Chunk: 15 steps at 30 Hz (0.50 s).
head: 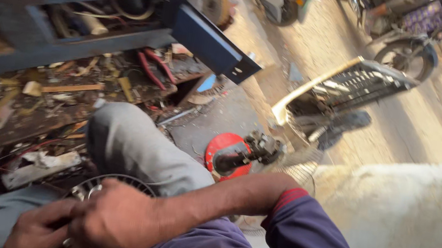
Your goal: The person inserts insulation material and copper wiring into the slots of a fan motor stator, using scissors to trim materials and a small tool to guide wires.
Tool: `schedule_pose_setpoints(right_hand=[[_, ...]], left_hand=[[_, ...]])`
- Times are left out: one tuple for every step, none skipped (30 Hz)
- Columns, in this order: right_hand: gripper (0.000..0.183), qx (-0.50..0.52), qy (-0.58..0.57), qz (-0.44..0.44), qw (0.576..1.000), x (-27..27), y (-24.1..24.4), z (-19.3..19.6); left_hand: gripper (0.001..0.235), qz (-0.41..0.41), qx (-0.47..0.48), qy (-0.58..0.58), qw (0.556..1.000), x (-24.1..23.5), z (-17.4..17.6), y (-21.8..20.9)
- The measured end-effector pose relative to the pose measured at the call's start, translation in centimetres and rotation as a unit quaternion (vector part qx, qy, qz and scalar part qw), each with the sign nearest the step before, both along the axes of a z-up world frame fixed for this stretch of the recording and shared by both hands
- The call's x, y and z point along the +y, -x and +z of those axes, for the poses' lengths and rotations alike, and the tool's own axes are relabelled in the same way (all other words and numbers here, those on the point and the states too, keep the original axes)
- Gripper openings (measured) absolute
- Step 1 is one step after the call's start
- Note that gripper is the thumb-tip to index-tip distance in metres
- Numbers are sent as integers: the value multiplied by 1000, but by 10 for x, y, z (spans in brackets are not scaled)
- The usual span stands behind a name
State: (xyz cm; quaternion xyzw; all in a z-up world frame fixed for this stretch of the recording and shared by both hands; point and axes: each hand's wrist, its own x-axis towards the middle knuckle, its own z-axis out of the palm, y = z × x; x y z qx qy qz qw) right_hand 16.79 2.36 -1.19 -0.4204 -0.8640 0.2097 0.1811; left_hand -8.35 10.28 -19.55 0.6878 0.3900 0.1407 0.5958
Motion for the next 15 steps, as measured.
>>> schedule_pose_setpoints(right_hand=[[17, 25, -12, -11, 1000, -10, 2, -3], [17, 24, -7, -23, 999, -18, 4, -9], [19, -2, -31, -16, 999, -23, 6, -16], [20, -28, -54, -9, 998, -30, 8, -23], [20, -28, -48, -19, 998, -39, 8, -28], [21, -37, -14, -20, 999, -46, 8, -31], [21, -46, 20, -21, 999, -51, 8, -31], [21, -42, 25, -29, 998, -54, 4, -29], [23, -20, 3, -4, 1000, -58, -5, -23], [24, 5, -23, 31, 999, -58, -14, -15], [24, 11, -22, 33, 999, -58, -23, -5], [22, 20, -24, 74, 997, -53, -37, 5], [19, 29, -27, 116, 992, -42, -47, 12], [19, 30, -33, 129, 991, -25, -56, 15], [24, 68, -32, 123, 990, -9, -65, 16]], left_hand=[[36, -79, -77, -11, 994, 6, -12, 9], [32, -156, -154, -17, 976, 11, -21, 16], [32, -166, -156, -10, 974, 18, -26, 21], [31, -159, -141, 1, 977, 23, -25, 25], [30, -151, -122, 2, 981, 28, -20, 23], [30, -132, -101, -23, 986, 30, -10, 21], [29, -102, -81, -74, 989, 25, 3, 16], [29, -59, -58, -140, 987, 15, 19, 12], [29, -28, -50, -229, 972, -4, 34, 1], [28, -11, -45, -330, 943, -21, 50, -1], [28, -19, -40, -430, 902, -39, 64, -8], [28, -24, -23, -520, 853, -59, 74, -16], [27, -29, 1, -593, 805, -77, 84, -24], [27, -14, 22, -633, 774, -87, 90, -34], [27, 29, 38, -651, 757, -95, 93, -45]])
